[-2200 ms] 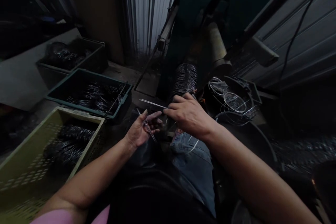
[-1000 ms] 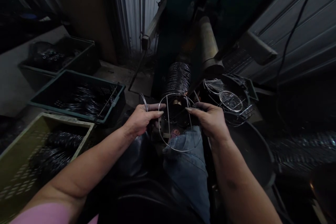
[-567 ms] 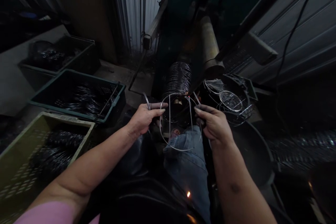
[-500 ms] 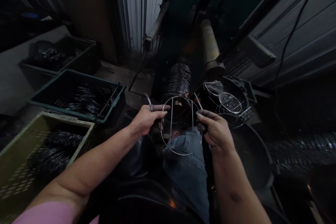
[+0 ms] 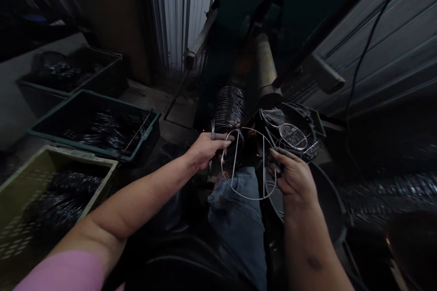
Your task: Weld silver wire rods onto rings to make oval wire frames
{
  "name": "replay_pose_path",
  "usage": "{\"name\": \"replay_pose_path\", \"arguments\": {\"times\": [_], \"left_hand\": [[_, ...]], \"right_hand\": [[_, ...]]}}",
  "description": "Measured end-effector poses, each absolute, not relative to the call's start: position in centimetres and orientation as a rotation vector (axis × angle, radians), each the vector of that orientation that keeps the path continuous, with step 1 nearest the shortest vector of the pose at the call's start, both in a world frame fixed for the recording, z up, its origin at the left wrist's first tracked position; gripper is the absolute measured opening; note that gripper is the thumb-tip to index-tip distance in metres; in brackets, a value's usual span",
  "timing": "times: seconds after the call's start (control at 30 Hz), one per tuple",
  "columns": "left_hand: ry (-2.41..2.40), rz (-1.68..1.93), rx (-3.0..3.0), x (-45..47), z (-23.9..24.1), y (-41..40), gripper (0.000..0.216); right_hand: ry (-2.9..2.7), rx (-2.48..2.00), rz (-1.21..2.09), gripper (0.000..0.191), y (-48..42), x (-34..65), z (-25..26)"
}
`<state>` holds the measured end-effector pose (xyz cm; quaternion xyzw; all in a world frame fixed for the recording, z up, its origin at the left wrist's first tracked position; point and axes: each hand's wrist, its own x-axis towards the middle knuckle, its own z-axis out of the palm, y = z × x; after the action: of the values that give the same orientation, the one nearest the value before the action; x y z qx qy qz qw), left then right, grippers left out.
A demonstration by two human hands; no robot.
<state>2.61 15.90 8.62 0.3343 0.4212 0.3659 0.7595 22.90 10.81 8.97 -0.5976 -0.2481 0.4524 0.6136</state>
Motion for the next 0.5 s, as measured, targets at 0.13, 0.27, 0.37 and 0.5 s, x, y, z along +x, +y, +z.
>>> {"name": "replay_pose_path", "arguments": {"times": [0.13, 0.27, 0.37, 0.5], "left_hand": [[0.858, 0.802, 0.743, 2.2, 8.2, 15.9, 0.029], [0.939, 0.806, 0.805, 0.5, 7.0, 15.2, 0.056], [1.073, 0.859, 0.895, -2.1, 5.8, 13.9, 0.072], [1.048, 0.877, 0.920, -6.0, 5.1, 11.4, 0.079]], "right_hand": [[-0.564, -1.380, 1.058, 0.041, 10.7, 23.1, 8.4], [-0.574, -1.342, 1.007, 0.041, 11.1, 22.2, 7.9], [-0.609, -1.356, 1.013, 0.040, 12.5, 21.1, 6.9], [-0.859, -1.556, 0.831, 0.033, 13.4, 19.9, 5.1]]}}
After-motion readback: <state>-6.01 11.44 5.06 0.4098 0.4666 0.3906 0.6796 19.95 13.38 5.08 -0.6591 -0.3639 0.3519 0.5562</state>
